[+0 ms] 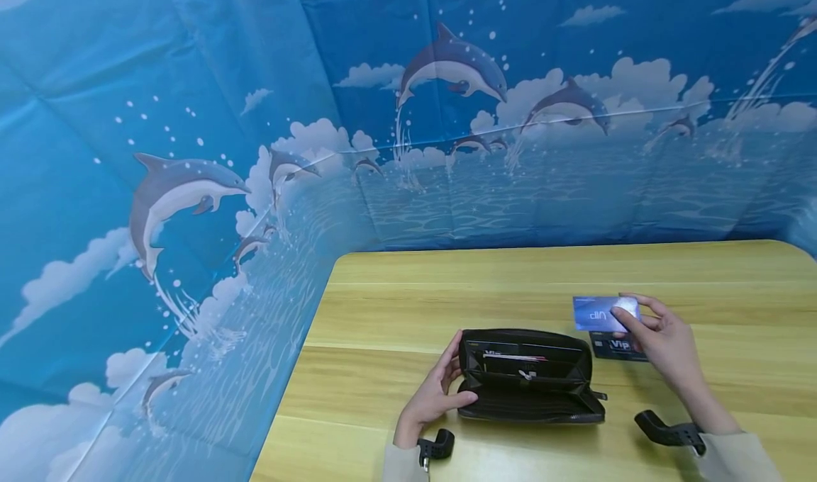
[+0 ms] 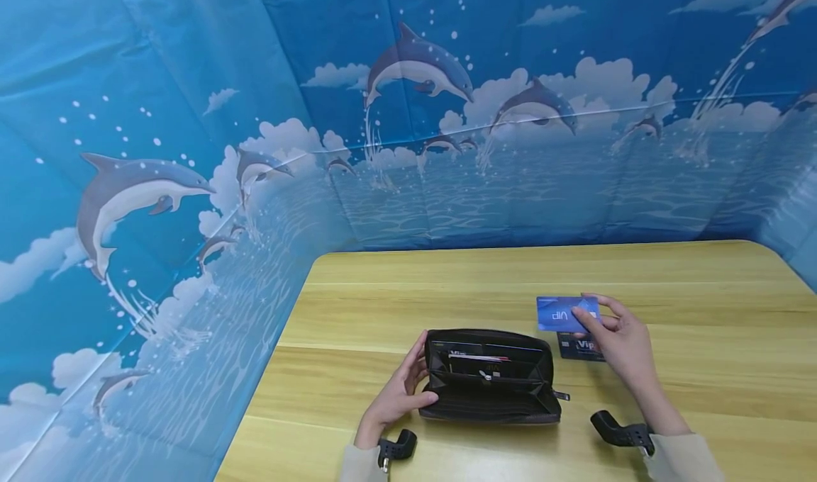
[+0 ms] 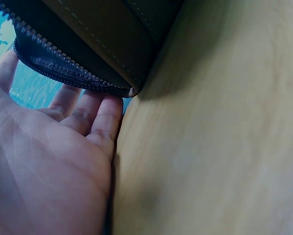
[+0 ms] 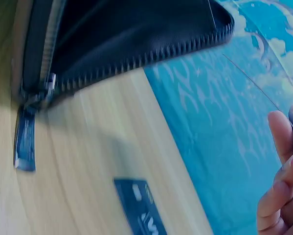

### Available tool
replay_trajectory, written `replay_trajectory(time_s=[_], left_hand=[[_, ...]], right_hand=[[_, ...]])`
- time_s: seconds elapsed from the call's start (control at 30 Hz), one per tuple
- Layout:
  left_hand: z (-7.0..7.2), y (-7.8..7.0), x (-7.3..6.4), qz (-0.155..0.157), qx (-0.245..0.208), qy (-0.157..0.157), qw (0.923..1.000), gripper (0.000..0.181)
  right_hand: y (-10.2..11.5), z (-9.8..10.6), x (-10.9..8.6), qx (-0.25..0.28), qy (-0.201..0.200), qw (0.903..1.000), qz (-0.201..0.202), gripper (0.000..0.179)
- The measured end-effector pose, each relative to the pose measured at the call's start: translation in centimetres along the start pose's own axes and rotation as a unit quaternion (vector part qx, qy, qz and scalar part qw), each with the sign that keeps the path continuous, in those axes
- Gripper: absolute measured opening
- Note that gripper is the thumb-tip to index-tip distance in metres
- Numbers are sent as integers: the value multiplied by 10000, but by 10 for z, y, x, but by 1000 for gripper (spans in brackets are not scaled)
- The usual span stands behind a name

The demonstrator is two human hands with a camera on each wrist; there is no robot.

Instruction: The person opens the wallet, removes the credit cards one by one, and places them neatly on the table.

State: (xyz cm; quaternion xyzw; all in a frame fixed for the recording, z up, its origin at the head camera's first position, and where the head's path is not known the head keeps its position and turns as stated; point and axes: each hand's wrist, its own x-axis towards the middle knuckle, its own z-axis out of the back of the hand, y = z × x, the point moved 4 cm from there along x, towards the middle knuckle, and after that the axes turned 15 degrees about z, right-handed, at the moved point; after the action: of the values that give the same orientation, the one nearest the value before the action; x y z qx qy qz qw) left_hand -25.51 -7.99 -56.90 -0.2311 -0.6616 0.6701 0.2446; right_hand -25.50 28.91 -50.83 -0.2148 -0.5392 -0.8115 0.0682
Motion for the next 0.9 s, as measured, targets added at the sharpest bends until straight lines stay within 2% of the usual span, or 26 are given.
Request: replay_trajectory(time_s=[0.17, 0.4, 0.67, 0.9], left_hand=[[0, -1, 0, -87, 5, -18, 10000, 94], [0, 0, 1, -25, -18, 5, 10000, 94], [0, -2, 0, 260, -20, -11, 9997, 94], [0, 0, 0, 6, 5, -4, 10000, 93]], right_hand=[[-9, 9, -4, -116, -37, 9998, -127, 47], [-25, 24, -9, -189, -52, 9993, -315, 45], [-48, 45, -17, -243, -104, 9984, -509, 42], [-61, 59, -25, -350, -128, 9961, -805, 42]])
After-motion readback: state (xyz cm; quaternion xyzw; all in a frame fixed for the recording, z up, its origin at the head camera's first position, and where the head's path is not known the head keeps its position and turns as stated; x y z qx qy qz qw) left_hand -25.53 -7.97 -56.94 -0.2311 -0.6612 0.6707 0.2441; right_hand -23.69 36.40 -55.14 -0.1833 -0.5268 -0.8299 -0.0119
